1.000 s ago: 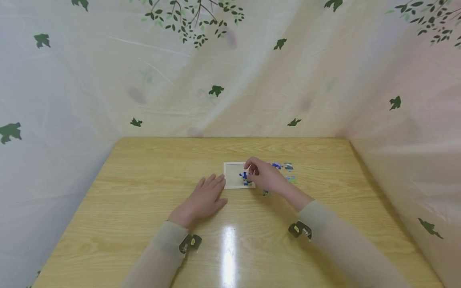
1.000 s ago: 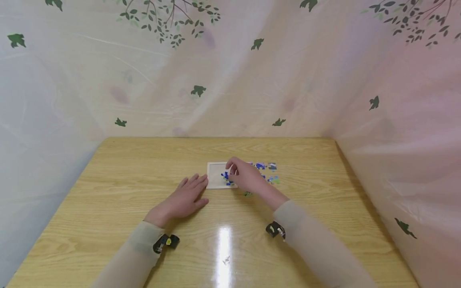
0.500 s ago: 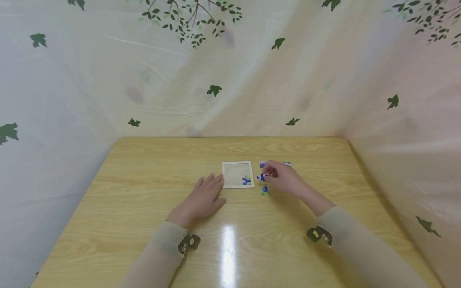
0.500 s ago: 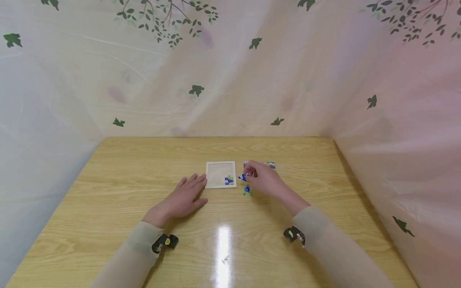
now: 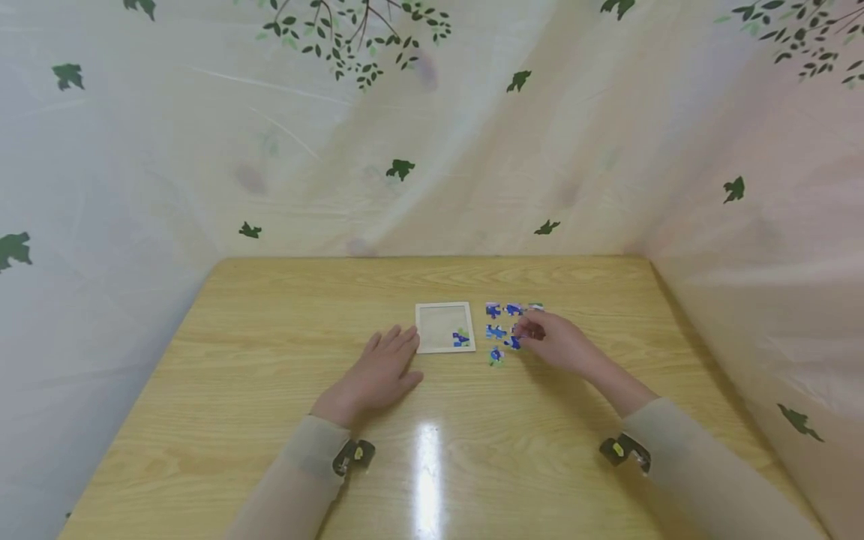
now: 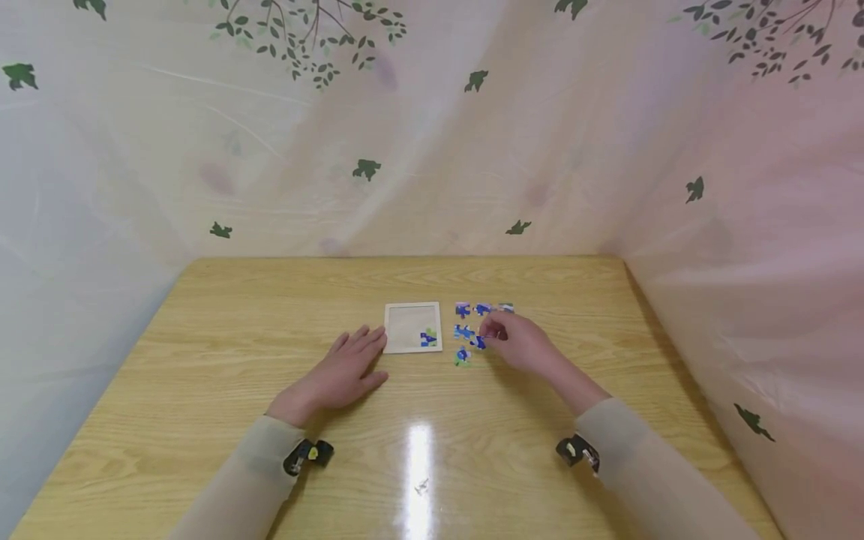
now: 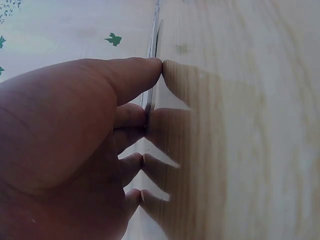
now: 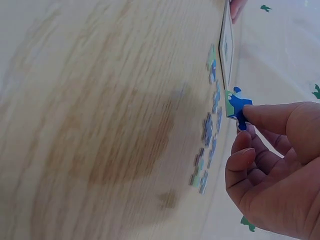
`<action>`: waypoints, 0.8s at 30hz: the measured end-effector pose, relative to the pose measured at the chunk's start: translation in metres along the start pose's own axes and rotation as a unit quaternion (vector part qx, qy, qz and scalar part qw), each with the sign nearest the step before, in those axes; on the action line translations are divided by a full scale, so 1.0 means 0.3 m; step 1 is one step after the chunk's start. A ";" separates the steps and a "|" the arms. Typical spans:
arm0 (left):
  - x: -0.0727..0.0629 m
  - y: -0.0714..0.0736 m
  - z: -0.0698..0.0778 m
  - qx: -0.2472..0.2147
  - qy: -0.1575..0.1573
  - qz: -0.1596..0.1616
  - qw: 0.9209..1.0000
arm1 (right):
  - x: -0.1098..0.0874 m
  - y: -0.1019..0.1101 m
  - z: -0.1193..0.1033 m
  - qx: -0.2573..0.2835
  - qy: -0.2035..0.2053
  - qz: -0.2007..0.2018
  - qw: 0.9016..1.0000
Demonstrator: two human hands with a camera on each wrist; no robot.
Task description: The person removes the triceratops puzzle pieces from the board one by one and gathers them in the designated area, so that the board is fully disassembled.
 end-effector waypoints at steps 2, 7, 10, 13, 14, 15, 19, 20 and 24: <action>-0.002 0.001 0.001 -0.001 0.001 0.001 1.000 | -0.009 0.003 0.007 0.000 -0.002 -0.001 1.000; -0.003 -0.002 0.000 -0.002 0.000 0.003 1.000 | -0.024 0.005 0.019 0.007 0.001 -0.003 1.000; -0.001 -0.003 -0.002 -0.002 0.000 0.002 1.000 | -0.029 0.006 0.027 0.009 -0.001 -0.007 1.000; -0.002 -0.003 -0.002 -0.003 0.000 0.000 1.000 | -0.032 0.005 0.035 0.010 -0.001 -0.011 1.000; -0.002 -0.004 -0.002 -0.004 0.000 0.000 1.000 | -0.033 0.004 0.036 0.013 0.003 -0.014 1.000; -0.001 -0.004 -0.003 -0.003 0.000 0.000 1.000 | -0.033 0.003 0.038 0.017 0.006 -0.018 1.000; -0.001 -0.006 -0.003 0.000 -0.001 0.000 1.000 | -0.038 -0.005 0.041 0.035 0.011 -0.035 0.999; 0.000 -0.006 -0.003 0.000 -0.001 0.000 1.000 | -0.038 -0.007 0.043 0.038 0.009 -0.038 0.999; 0.001 -0.004 -0.001 -0.002 -0.001 -0.001 1.000 | -0.039 -0.016 0.050 0.037 0.004 -0.040 0.999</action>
Point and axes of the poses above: each hand's wrist, its own x-axis towards the middle knuckle, its own y-axis out of the back of the hand, z = x × y, the point moved 5 cm from there along x, towards the middle knuckle, and after that the axes turned 6 degrees about -y, right-handed, at the moved point
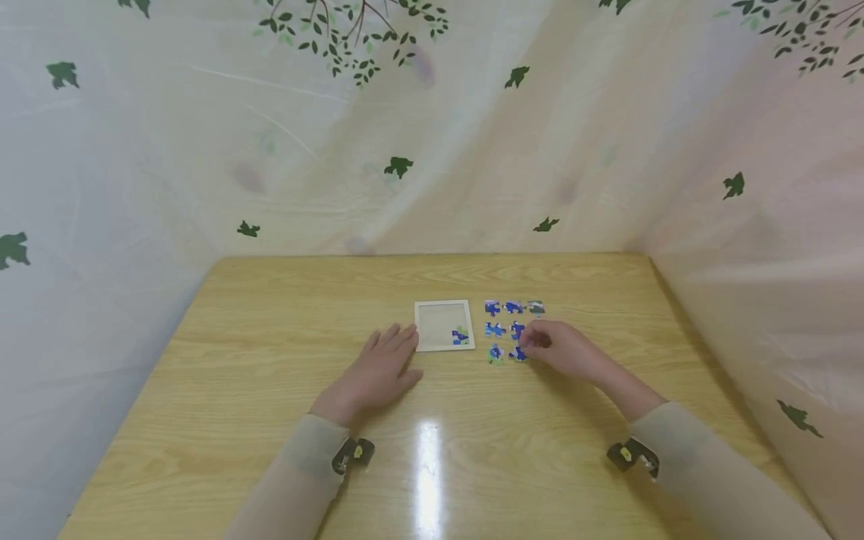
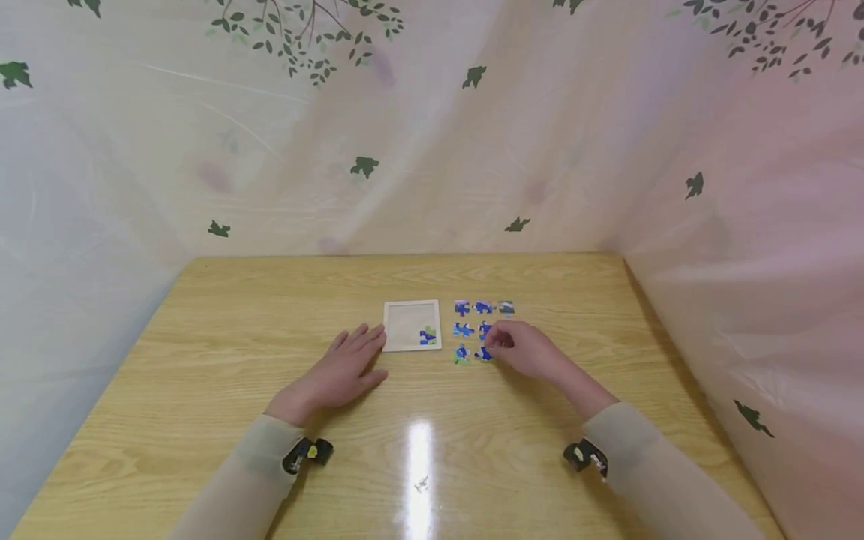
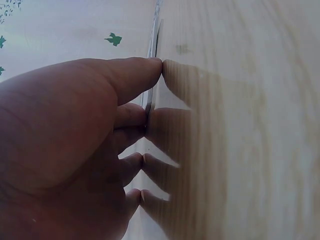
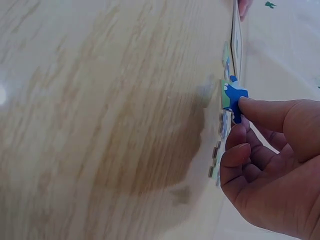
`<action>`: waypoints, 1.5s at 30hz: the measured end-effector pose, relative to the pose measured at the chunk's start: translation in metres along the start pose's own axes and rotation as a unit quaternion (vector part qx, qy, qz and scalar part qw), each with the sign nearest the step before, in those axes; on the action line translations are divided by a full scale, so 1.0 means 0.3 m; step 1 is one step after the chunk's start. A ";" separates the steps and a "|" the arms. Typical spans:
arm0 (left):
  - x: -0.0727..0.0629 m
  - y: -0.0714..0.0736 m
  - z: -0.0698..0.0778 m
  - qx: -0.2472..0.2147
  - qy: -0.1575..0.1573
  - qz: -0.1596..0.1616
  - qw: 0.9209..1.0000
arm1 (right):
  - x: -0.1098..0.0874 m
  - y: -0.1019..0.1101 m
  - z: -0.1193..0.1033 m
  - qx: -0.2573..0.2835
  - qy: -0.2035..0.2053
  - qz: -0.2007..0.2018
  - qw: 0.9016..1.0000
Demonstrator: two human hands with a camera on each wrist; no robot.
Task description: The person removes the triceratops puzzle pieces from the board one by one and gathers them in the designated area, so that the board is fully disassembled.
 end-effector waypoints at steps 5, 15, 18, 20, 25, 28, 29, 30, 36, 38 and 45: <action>0.005 -0.004 -0.004 0.003 0.001 -0.001 1.000 | -0.001 -0.010 0.002 -0.012 0.005 0.008 1.000; 0.006 -0.002 -0.005 -0.003 0.004 -0.004 1.000 | 0.003 -0.027 0.007 -0.043 -0.008 0.019 0.999; 0.005 0.002 -0.003 -0.003 0.002 -0.004 1.000 | 0.002 -0.029 0.004 -0.052 -0.008 0.021 0.998; 0.006 0.003 -0.003 -0.002 0.001 -0.002 1.000 | 0.002 -0.030 0.003 -0.060 -0.011 0.022 0.998; 0.007 -0.002 -0.008 0.003 0.001 -0.001 1.000 | 0.005 -0.032 0.002 -0.077 -0.020 0.026 0.996; 0.009 -0.005 -0.010 0.004 0.001 -0.001 1.000 | 0.003 -0.032 -0.005 -0.083 -0.017 0.029 0.996; 0.009 -0.005 -0.009 0.004 0.002 -0.001 1.000 | 0.002 -0.032 -0.006 -0.085 -0.016 0.030 0.996; 0.009 -0.004 -0.008 0.003 0.002 -0.001 1.000 | 0.001 -0.032 -0.008 -0.088 -0.014 0.032 0.996; 0.009 -0.001 -0.006 -0.002 0.005 -0.002 1.000 | -0.001 -0.034 -0.010 -0.097 -0.013 0.035 0.995; 0.009 -0.003 -0.007 0.000 0.006 -0.003 1.000 | -0.002 -0.036 -0.009 -0.097 -0.014 0.034 0.995; 0.006 -0.005 -0.008 0.003 0.006 -0.006 1.000 | 0.005 -0.032 -0.001 -0.092 -0.019 0.040 0.995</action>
Point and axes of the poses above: each hand's wrist, its own x-axis towards the middle knuckle, its own y-axis out of the back of the hand, z = x × y, the point moved 5 cm from there along x, towards the middle knuckle, and after that the axes turned 6 degrees about -y, right-handed, at the moved point
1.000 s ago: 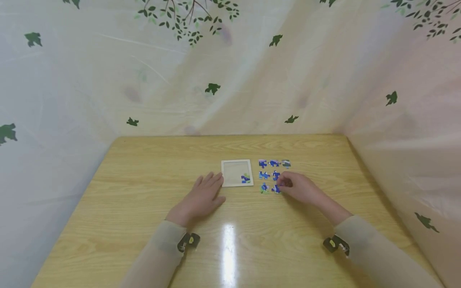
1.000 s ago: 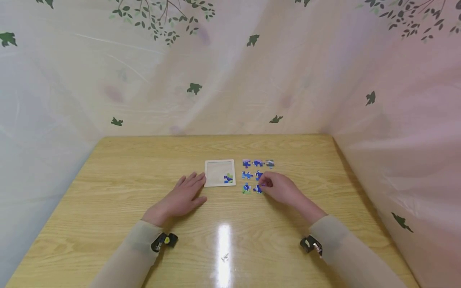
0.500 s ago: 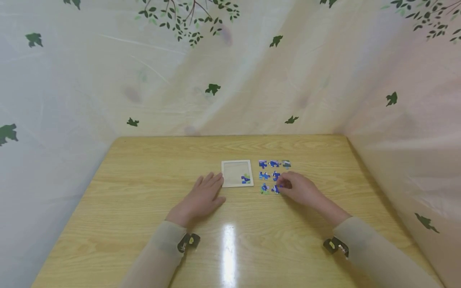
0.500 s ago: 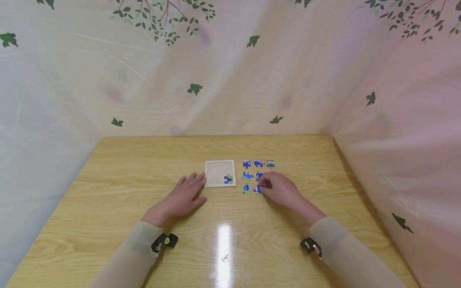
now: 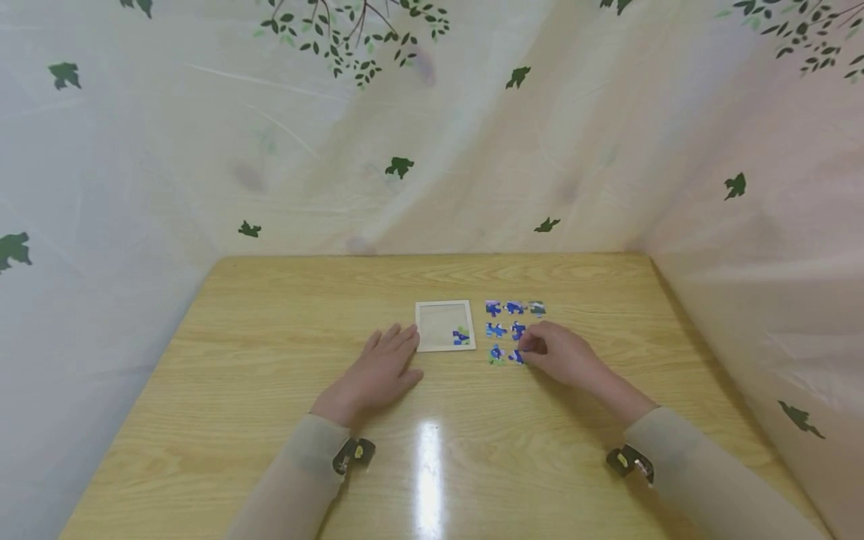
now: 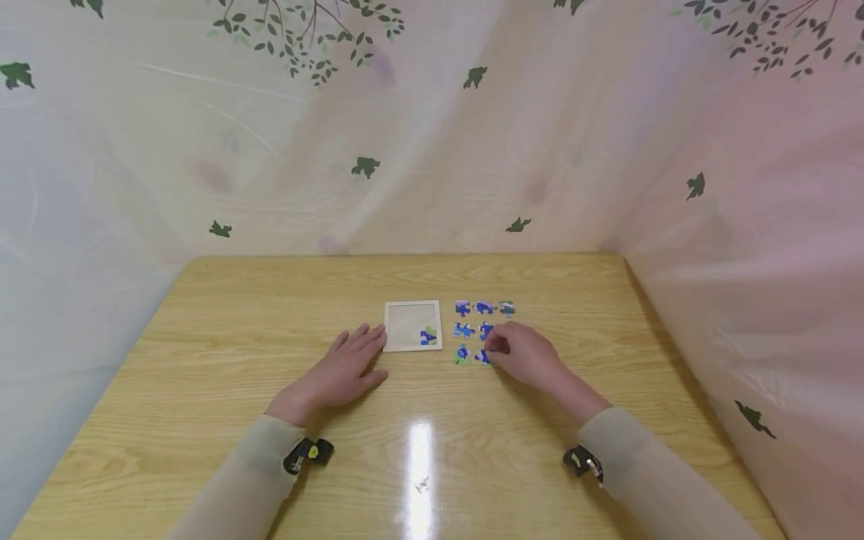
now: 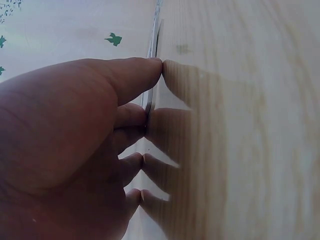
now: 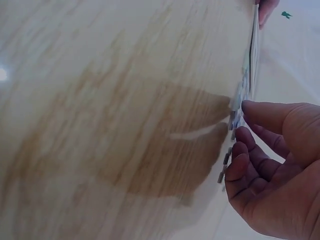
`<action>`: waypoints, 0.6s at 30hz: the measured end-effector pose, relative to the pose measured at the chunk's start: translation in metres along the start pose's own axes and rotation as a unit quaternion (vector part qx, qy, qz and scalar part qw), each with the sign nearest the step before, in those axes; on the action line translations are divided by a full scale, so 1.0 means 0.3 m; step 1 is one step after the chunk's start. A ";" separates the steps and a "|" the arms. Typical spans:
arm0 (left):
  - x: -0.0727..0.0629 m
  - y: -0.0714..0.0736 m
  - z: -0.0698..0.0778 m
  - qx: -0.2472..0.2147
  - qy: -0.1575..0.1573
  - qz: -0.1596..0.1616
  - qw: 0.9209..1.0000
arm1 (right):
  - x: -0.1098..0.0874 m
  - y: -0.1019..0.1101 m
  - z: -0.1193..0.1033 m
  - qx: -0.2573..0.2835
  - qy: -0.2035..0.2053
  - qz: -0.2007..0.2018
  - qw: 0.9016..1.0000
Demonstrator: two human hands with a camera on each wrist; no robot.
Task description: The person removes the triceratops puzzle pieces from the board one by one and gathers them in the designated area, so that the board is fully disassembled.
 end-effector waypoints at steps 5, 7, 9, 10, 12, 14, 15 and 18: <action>-0.004 0.006 0.005 -0.003 0.001 0.002 1.000 | 0.022 0.019 -0.013 0.014 0.003 0.015 1.000; -0.004 0.006 0.004 -0.002 0.001 0.002 1.000 | 0.031 0.024 -0.028 0.017 0.007 0.016 1.000; -0.003 0.004 0.003 0.000 0.001 0.000 1.000 | 0.041 0.023 -0.047 0.020 0.010 0.017 1.000; -0.002 0.003 0.002 0.000 0.001 0.000 1.000 | 0.046 0.021 -0.057 0.020 0.013 0.016 1.000; -0.002 0.002 0.001 0.002 -0.001 0.000 1.000 | 0.056 0.016 -0.080 0.023 0.018 0.014 0.999; -0.001 0.001 0.000 0.003 -0.001 0.001 1.000 | 0.066 0.007 -0.103 0.032 0.021 0.011 0.999; 0.000 0.000 0.000 0.003 -0.002 0.002 1.000 | 0.072 0.001 -0.114 0.034 0.024 0.009 0.999; 0.002 -0.002 -0.002 0.003 -0.001 0.003 1.000 | 0.091 -0.016 -0.144 0.042 0.037 0.004 0.998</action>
Point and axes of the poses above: each hand's wrist, its own x-axis towards the middle knuckle, its own y-axis out of the back of the hand, z = x × y, the point moved 5 cm from there along x, towards the middle knuckle, and after that the axes turned 6 degrees about -y, right-handed, at the moved point
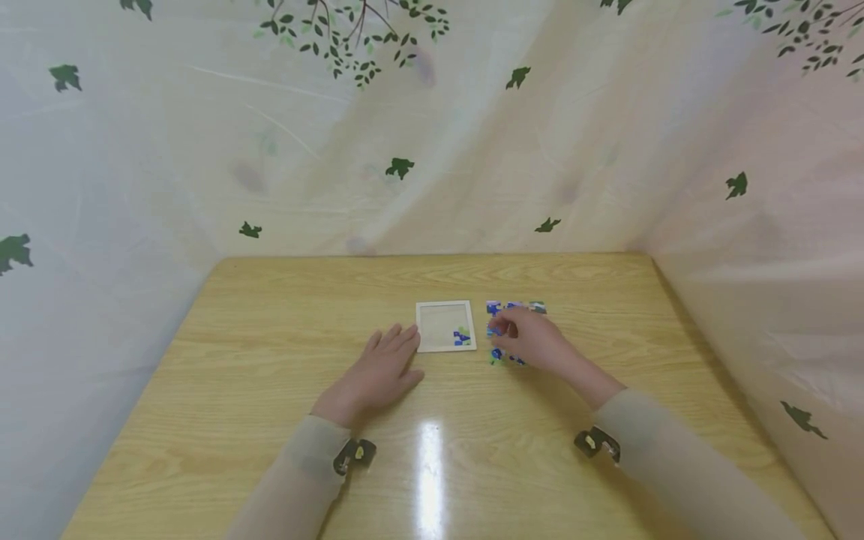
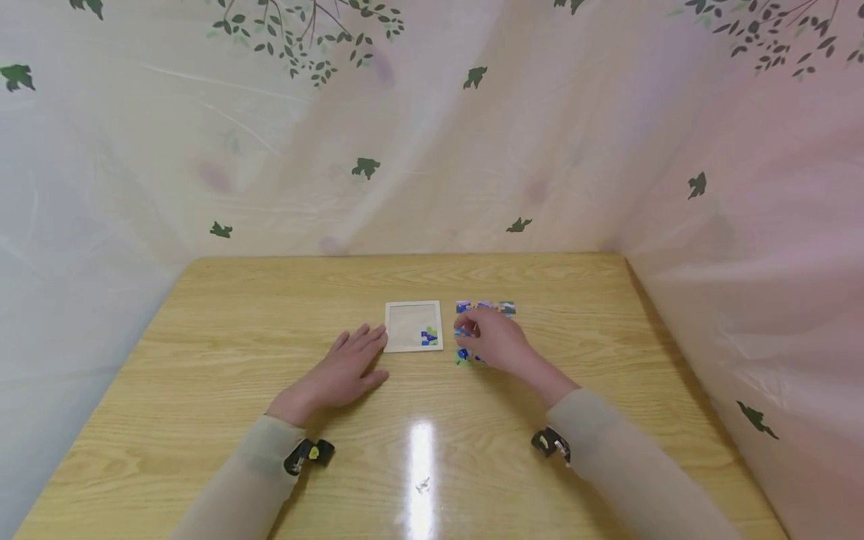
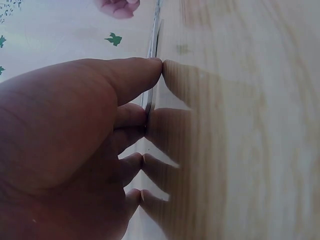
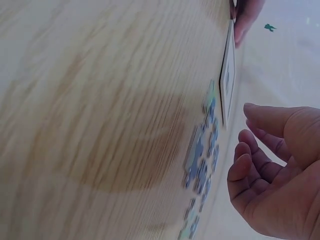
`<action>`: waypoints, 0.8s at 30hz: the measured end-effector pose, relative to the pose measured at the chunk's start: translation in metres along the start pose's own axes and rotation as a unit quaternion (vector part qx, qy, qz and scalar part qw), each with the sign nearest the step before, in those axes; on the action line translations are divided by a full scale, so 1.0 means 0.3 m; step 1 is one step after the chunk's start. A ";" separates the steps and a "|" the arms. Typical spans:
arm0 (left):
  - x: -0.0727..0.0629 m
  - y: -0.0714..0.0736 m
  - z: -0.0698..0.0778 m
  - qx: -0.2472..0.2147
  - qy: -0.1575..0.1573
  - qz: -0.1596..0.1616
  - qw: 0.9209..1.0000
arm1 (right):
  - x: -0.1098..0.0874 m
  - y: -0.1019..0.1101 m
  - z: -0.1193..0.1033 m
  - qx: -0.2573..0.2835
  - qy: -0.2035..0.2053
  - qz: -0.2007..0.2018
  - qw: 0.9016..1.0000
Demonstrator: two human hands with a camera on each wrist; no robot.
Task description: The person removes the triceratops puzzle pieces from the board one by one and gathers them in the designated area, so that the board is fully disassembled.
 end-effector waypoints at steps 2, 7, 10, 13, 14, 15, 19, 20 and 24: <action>0.001 -0.003 -0.002 0.002 -0.001 0.000 1.000 | 0.014 -0.012 -0.016 0.003 0.009 -0.002 1.000; -0.001 -0.003 0.000 0.006 -0.006 -0.002 1.000 | 0.041 -0.037 -0.048 0.010 0.019 -0.007 1.000; -0.003 -0.001 0.001 0.004 -0.006 -0.001 1.000 | 0.057 -0.053 -0.063 0.011 0.016 -0.015 1.000; -0.002 0.000 0.002 0.001 -0.005 0.001 1.000 | 0.073 -0.068 -0.074 0.014 0.007 -0.023 1.000; -0.001 0.000 0.002 0.001 -0.004 0.001 1.000 | 0.079 -0.073 -0.076 0.015 0.004 -0.026 1.000; -0.001 0.000 0.002 0.001 -0.003 0.001 1.000 | 0.085 -0.078 -0.077 0.016 0.001 -0.028 0.999; -0.001 0.000 0.002 0.001 -0.001 0.001 1.000 | 0.108 -0.098 -0.076 0.016 -0.012 -0.031 0.999; 0.000 0.000 0.001 0.001 -0.001 0.001 1.000 | 0.112 -0.101 -0.076 0.017 -0.014 -0.032 0.999; -0.001 0.002 0.002 0.001 -0.004 0.004 1.000 | 0.121 -0.108 -0.081 0.013 -0.017 -0.038 0.999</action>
Point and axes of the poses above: each hand's wrist, its own x-axis towards the middle knuckle, its own y-axis out of the back of the hand, z = x × y, the point moved 5 cm from there along x, towards the middle knuckle, and after that the axes turned 6 degrees about -y, right-handed, at the moved point
